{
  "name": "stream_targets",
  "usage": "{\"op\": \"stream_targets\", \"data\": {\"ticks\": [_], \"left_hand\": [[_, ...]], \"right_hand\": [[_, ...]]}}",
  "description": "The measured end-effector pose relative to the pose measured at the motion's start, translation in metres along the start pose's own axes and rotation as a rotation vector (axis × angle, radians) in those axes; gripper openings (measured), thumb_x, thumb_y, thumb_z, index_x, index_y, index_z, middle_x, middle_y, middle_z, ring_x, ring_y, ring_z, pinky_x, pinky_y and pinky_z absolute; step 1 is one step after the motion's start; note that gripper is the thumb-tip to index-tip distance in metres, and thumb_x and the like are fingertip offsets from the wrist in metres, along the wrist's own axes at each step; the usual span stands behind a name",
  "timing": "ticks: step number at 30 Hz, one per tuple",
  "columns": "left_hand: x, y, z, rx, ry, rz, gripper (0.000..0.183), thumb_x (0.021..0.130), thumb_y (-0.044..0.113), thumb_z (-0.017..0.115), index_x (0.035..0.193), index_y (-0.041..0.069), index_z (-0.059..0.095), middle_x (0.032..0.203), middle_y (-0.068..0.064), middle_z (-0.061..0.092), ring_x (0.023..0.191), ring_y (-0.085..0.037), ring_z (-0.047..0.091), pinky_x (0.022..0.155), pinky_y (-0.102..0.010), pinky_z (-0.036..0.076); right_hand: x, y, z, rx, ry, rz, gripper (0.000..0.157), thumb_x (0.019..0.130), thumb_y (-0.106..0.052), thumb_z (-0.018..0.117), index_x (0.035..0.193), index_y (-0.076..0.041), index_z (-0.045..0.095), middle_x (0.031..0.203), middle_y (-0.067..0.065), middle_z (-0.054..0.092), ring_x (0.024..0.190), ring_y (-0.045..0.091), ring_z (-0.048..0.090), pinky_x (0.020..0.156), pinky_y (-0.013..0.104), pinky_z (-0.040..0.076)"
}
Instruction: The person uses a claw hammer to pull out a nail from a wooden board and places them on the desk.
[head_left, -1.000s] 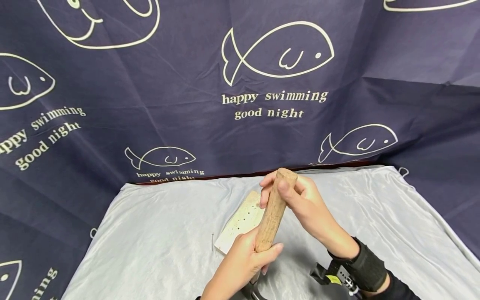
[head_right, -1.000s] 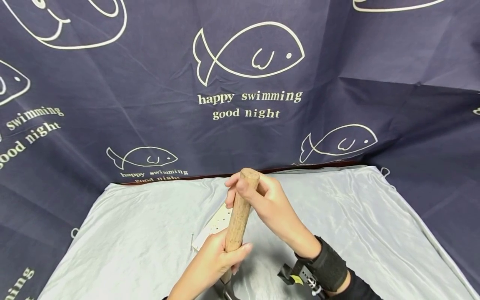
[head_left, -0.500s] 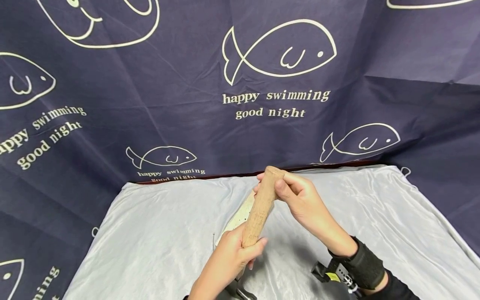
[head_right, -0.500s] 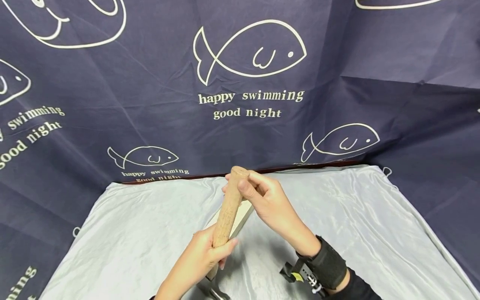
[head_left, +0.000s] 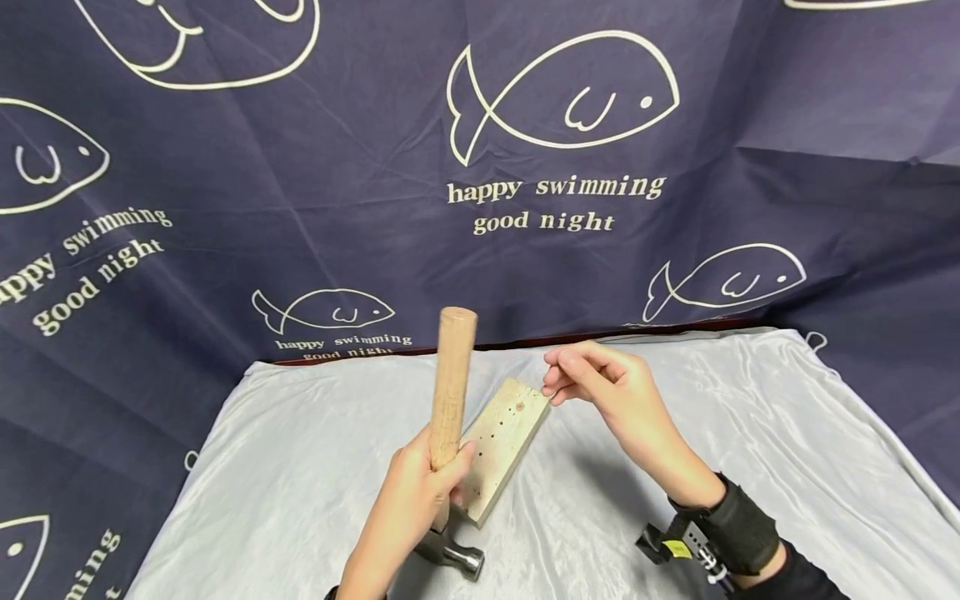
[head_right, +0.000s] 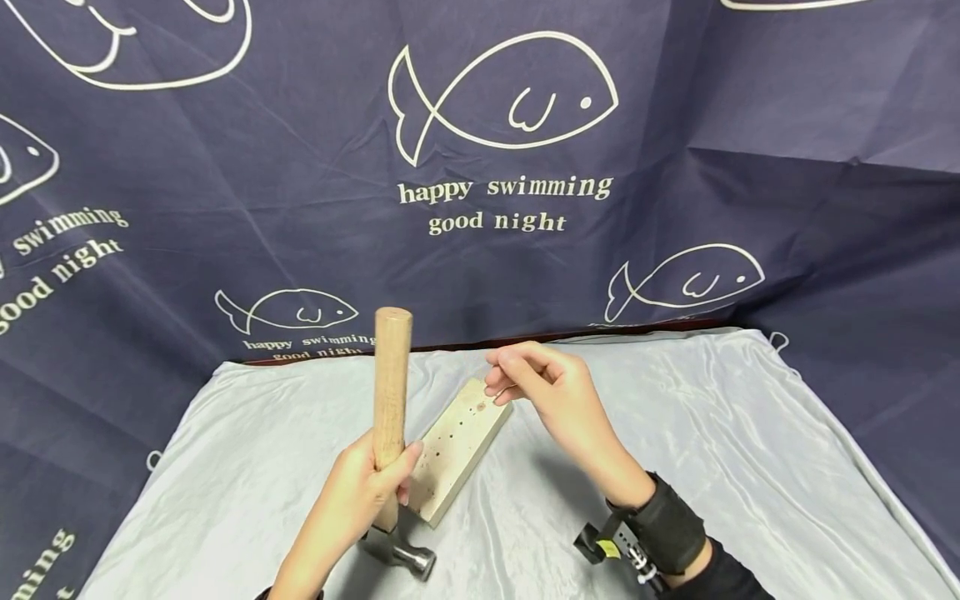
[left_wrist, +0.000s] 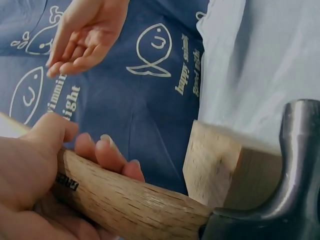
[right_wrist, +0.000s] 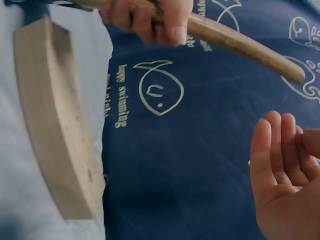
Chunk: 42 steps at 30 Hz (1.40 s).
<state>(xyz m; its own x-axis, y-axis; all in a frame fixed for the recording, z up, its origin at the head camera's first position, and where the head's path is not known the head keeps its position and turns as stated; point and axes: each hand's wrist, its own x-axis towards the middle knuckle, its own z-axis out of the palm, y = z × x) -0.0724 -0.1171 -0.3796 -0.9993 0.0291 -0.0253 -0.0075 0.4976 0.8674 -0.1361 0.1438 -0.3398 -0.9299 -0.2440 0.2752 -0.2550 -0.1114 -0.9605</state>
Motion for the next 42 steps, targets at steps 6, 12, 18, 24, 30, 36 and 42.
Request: {"op": "stream_targets", "data": {"ticks": [6, 12, 18, 24, 30, 36, 42], "left_hand": [[0.003, -0.007, -0.01, 0.042, 0.082, -0.045, 0.028, 0.097, 0.036, 0.072, 0.094, 0.013, 0.056, 0.053, 0.001, 0.057, 0.051, -0.022, 0.062, 0.048, -0.027, 0.044], [0.007, -0.017, -0.017, 0.053, 0.105, -0.108, 0.033, 0.099, 0.04, 0.069, 0.099, 0.01, 0.055, 0.056, 0.0, 0.058, 0.05, -0.018, 0.061, 0.055, -0.027, 0.048], [0.014, -0.023, -0.026, 0.071, 0.052, -0.148, 0.039, 0.101, 0.045, 0.064, 0.101, 0.007, 0.055, 0.06, -0.004, 0.061, 0.055, -0.018, 0.063, 0.063, -0.03, 0.051], [0.024, -0.026, -0.034, 0.073, 0.004, -0.2, 0.045, 0.104, 0.041, 0.061, 0.116, -0.001, 0.049, 0.071, -0.013, 0.063, 0.057, -0.021, 0.064, 0.058, -0.034, 0.054], [0.033, -0.032, -0.039, 0.139, -0.028, -0.245, 0.048, 0.104, 0.04, 0.057, 0.115, -0.005, 0.047, 0.079, -0.016, 0.059, 0.056, -0.022, 0.065, 0.057, -0.035, 0.054], [0.04, -0.036, -0.04, 0.243, -0.061, -0.288, 0.045, 0.106, 0.036, 0.053, 0.113, -0.006, 0.04, 0.082, -0.014, 0.053, 0.068, -0.025, 0.059, 0.061, -0.036, 0.048], [0.041, -0.046, -0.037, 0.318, -0.116, -0.329, 0.056, 0.106, 0.033, 0.052, 0.127, -0.014, 0.03, 0.089, -0.018, 0.054, 0.081, -0.03, 0.058, 0.073, -0.043, 0.05]], "right_hand": [[-0.001, 0.01, -0.013, -0.071, 0.08, 0.053, 0.029, 0.103, -0.028, 0.065, 0.115, -0.002, 0.072, 0.097, 0.014, 0.074, 0.089, 0.024, 0.075, 0.084, 0.041, 0.061], [0.0, 0.021, -0.025, -0.267, 0.138, 0.029, 0.028, 0.104, -0.034, 0.063, 0.114, -0.011, 0.075, 0.097, 0.009, 0.077, 0.087, 0.021, 0.076, 0.082, 0.034, 0.061], [-0.003, 0.028, -0.032, -0.376, 0.154, 0.015, 0.027, 0.105, -0.031, 0.061, 0.117, -0.01, 0.074, 0.102, 0.009, 0.077, 0.091, 0.018, 0.076, 0.081, 0.03, 0.061], [-0.009, 0.033, -0.04, -0.407, 0.166, 0.033, 0.027, 0.106, -0.031, 0.06, 0.117, -0.011, 0.074, 0.103, 0.004, 0.077, 0.092, 0.019, 0.076, 0.082, 0.028, 0.06], [-0.01, 0.038, -0.05, -0.431, 0.177, 0.026, 0.028, 0.106, -0.029, 0.059, 0.118, -0.008, 0.074, 0.102, 0.005, 0.077, 0.089, 0.012, 0.076, 0.08, 0.027, 0.06], [-0.014, 0.047, -0.061, -0.484, 0.195, 0.008, 0.028, 0.107, -0.026, 0.059, 0.119, -0.005, 0.073, 0.101, 0.007, 0.077, 0.088, 0.005, 0.073, 0.079, 0.025, 0.06], [-0.018, 0.052, -0.069, -0.509, 0.212, 0.02, 0.026, 0.107, -0.026, 0.058, 0.119, -0.008, 0.074, 0.103, 0.008, 0.077, 0.087, 0.006, 0.074, 0.075, 0.026, 0.06]]}}
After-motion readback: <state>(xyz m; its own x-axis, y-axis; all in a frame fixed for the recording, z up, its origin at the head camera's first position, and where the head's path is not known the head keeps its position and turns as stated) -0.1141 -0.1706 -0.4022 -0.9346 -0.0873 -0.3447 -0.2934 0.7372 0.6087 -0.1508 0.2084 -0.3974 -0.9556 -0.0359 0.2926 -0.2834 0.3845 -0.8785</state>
